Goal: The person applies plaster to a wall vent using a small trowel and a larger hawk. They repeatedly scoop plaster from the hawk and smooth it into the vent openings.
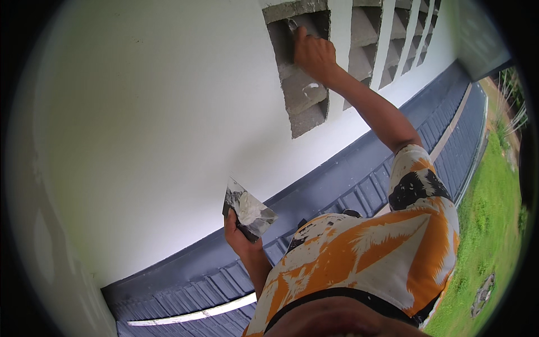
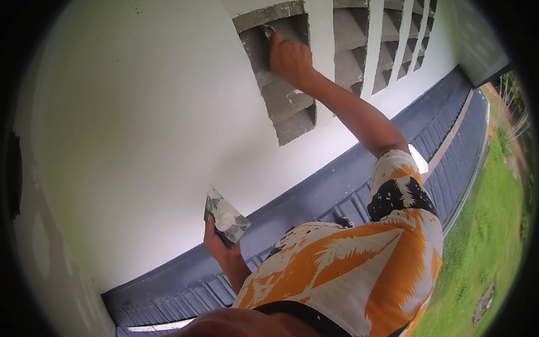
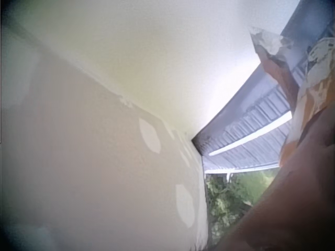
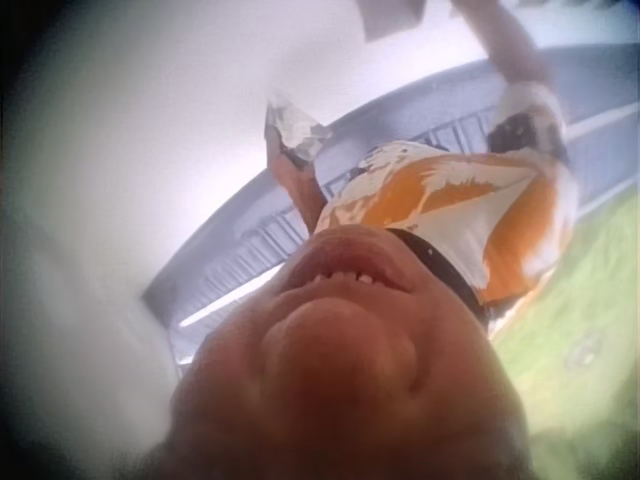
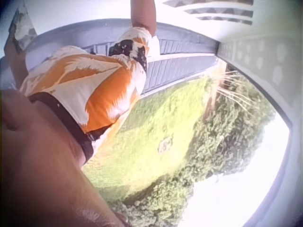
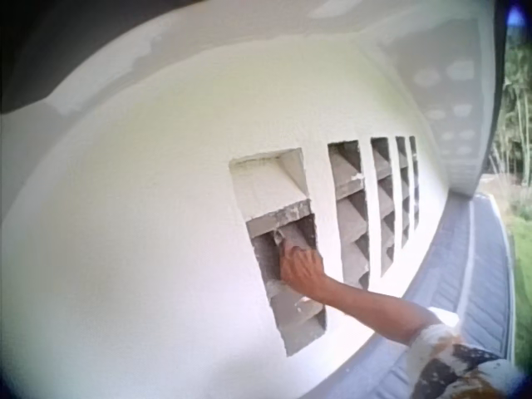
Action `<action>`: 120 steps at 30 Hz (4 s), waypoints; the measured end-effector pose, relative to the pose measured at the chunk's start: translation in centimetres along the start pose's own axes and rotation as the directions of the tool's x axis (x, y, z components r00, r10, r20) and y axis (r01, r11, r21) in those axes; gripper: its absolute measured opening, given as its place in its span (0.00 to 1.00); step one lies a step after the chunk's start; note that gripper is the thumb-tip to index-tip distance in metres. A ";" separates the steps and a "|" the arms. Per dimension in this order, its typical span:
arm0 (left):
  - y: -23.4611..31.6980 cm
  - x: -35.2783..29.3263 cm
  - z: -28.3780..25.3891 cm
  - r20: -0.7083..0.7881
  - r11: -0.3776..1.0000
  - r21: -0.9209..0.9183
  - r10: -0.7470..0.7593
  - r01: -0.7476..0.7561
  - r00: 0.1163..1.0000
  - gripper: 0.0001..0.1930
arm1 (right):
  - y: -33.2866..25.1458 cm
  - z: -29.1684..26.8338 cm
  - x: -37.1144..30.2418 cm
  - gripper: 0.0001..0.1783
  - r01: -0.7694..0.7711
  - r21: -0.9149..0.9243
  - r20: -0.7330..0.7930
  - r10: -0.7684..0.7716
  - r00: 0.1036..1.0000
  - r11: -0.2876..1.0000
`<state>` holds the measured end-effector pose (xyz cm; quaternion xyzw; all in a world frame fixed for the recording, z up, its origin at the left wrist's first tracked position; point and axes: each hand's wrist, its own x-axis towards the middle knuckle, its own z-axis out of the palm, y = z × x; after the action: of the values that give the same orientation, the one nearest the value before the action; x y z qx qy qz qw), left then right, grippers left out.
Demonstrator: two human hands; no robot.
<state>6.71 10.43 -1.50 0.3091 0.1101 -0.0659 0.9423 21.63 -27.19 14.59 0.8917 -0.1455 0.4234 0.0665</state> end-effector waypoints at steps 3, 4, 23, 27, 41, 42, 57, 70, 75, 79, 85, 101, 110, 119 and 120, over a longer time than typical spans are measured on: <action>-0.1 -0.1 -0.3 -0.016 0.999 -0.019 -0.031 0.031 0.999 0.18 | 1.2 1.0 0.0 0.10 0.054 -0.011 -0.037 -0.055 0.998 0.998; -0.2 0.2 -0.5 -0.012 0.999 -0.024 -0.027 0.027 1.000 0.17 | 1.6 1.0 0.4 0.10 0.091 -0.027 -0.088 -0.093 0.992 0.995; 0.0 1.0 -0.6 -0.019 0.996 -0.005 -0.094 0.094 0.995 0.17 | -0.9 0.9 2.1 0.21 -0.018 -0.040 0.002 0.018 1.000 0.999; 0.0 0.7 -0.4 -0.012 0.995 0.009 -0.098 0.098 0.995 0.17 | -0.7 2.7 1.3 0.23 -0.089 -0.067 -0.059 0.086 0.995 0.994; 0.0 1.1 -1.2 0.024 0.996 0.021 -0.086 0.086 0.996 0.17 | -1.8 3.5 0.4 0.21 -0.142 -0.021 -0.076 0.140 0.987 0.990; 0.2 1.3 -0.9 0.036 0.996 0.007 -0.084 0.084 0.996 0.17 | -2.9 2.8 0.6 0.21 -0.127 -0.007 -0.082 0.126 0.989 0.992; 0.6 0.8 -1.8 0.066 0.993 0.043 -0.110 0.108 0.992 0.19 | -1.2 2.3 -0.5 0.16 -0.177 -0.040 -0.049 0.175 0.983 0.983; 0.6 1.0 -0.9 0.046 0.988 0.045 -0.150 0.148 0.988 0.15 | -1.5 1.5 -0.1 0.21 -0.153 -0.059 -0.050 0.150 0.987 0.987; 0.6 1.2 -0.7 0.107 0.986 0.046 -0.166 0.162 0.980 0.15 | 1.1 2.4 2.3 0.21 -0.149 -0.087 -0.044 0.145 0.988 0.985; 0.6 1.5 -1.6 0.121 0.987 0.006 -0.158 0.158 0.980 0.16 | -1.8 0.5 0.1 0.20 -0.199 -0.023 -0.025 0.198 0.980 0.980; 1.0 1.1 -1.1 0.101 0.988 0.056 -0.148 0.143 0.984 0.16 | -1.6 -0.4 0.2 0.19 -0.170 -0.008 -0.064 0.170 0.983 0.985; 1.3 1.5 -1.0 0.124 0.983 0.068 -0.180 0.173 0.976 0.16 | -0.8 0.0 0.3 0.20 -0.136 -0.089 0.005 0.137 0.991 0.987; 1.4 0.9 -0.5 0.117 0.978 0.068 -0.205 0.199 0.972 0.16 | 0.5 -0.8 -0.5 0.18 -0.088 -0.169 0.063 0.100 0.993 0.982; 1.1 1.1 -0.7 0.144 0.978 0.042 -0.207 0.203 0.968 0.16 | -1.6 -6.4 -7.8 0.16 -0.315 0.048 0.069 0.312 0.948 0.948; 1.2 1.1 -0.7 0.142 0.977 0.048 -0.211 0.207 0.967 0.16 | -1.7 -6.9 -7.5 0.17 -0.323 0.053 0.060 0.320 0.946 0.945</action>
<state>7.86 11.77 -1.59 0.3056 0.0718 -0.1891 0.9304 12.58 -22.39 13.15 0.8682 -0.2774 0.4100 -0.0347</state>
